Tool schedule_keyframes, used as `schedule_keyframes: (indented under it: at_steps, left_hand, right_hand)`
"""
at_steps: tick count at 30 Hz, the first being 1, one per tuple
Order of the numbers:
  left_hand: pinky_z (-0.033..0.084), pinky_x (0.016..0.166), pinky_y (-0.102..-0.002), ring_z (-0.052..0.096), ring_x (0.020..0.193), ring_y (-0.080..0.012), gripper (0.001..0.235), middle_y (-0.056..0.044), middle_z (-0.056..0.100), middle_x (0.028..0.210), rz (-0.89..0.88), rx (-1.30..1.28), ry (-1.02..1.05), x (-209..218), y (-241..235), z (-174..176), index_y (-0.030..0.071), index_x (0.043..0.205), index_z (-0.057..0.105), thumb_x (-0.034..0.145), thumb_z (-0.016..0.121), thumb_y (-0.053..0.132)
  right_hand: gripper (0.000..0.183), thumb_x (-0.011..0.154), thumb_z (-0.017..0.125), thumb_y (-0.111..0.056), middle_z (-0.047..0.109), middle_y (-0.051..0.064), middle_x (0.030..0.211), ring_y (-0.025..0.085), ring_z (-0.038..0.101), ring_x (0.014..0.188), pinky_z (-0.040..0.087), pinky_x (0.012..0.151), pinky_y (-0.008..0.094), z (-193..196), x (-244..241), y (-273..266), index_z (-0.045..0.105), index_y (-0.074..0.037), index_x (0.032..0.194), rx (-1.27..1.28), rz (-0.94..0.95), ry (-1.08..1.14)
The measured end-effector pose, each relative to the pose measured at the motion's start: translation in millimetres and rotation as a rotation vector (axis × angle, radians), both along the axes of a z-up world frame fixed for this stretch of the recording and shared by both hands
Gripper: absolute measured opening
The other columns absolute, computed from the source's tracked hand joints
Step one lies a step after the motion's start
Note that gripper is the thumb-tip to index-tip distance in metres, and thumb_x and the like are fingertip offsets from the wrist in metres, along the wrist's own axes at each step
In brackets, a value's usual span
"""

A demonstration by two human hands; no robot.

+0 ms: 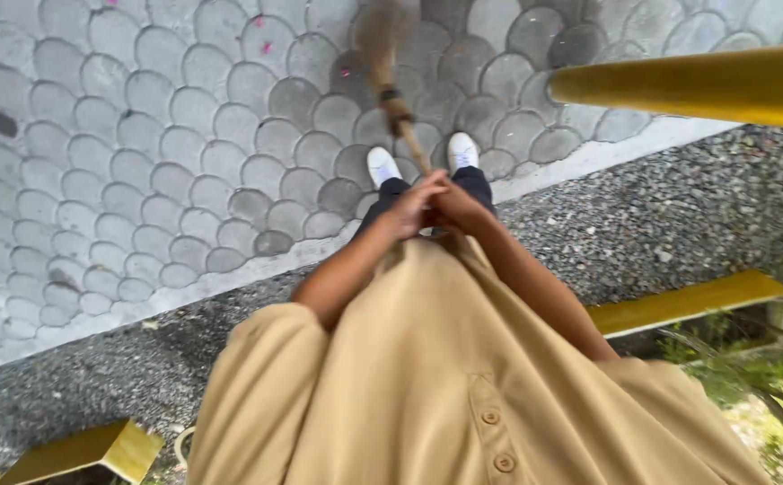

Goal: The person sweeps a paved outdoor area using a traditional straw broom. They gather scattered debris, including a yellow plastic bag, a blue rope, and small pieces of trash, into a pile while moving across the patterned tiles.

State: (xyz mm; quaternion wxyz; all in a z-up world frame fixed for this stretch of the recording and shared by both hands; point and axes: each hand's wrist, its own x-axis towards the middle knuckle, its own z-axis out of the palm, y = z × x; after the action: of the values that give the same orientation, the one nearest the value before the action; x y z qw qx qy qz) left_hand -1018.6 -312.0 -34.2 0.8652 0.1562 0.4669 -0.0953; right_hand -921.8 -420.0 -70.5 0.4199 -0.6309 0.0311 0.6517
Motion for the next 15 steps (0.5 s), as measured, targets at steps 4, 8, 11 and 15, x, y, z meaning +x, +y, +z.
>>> schedule_keyframes:
  at_steps: [4,8,11,15]
  left_hand:
    - [0.049,0.098,-0.048,0.050,0.121,-0.0316,0.068,-0.014,0.045,0.141,0.086,0.106,0.043,-92.6,86.5,-3.5,0.031,0.150,0.047,0.090,0.078,0.028]
    - [0.042,0.105,-0.047,0.047,0.129,-0.0323,0.081,-0.020,0.041,0.146,0.233,0.210,0.145,-153.1,130.7,60.6,0.027,0.162,0.027,0.096,0.075,0.027]
    - [0.044,0.107,-0.048,0.050,0.129,-0.0333,0.077,-0.021,0.043,0.145,0.255,0.234,0.050,-124.6,133.0,57.4,0.026,0.162,0.029,0.098,0.072,0.022]
    - [0.040,0.111,-0.049,0.049,0.133,-0.0378,0.062,-0.024,0.040,0.154,0.147,0.177,-0.068,-52.1,127.6,-14.3,0.026,0.155,0.047,0.097,0.070,0.023]
  right_hand:
    - [0.019,0.092,0.064,-0.022,0.058,0.000,0.075,0.014,0.052,0.062,0.044,0.058,0.021,-23.6,-101.9,105.7,0.070,-0.011,0.106,-0.023,-0.115,0.350]
    - [0.039,0.074,0.078,-0.022,0.077,0.009,0.088,0.025,0.074,0.088,0.058,0.081,0.042,59.8,-127.4,165.4,0.076,-0.012,0.111,0.166,0.570,-0.132]
    - [0.039,0.083,0.072,-0.018,0.072,0.010,0.078,0.021,0.066,0.064,0.052,0.056,0.037,78.9,-94.1,170.8,0.070,-0.017,0.122,0.105,0.422,-0.041]
    - [0.024,0.092,0.062,-0.008,0.055,0.009,0.066,0.016,0.046,0.043,0.036,0.030,0.032,107.9,-27.9,156.8,0.064,-0.018,0.114,-0.050,-0.045,0.222]
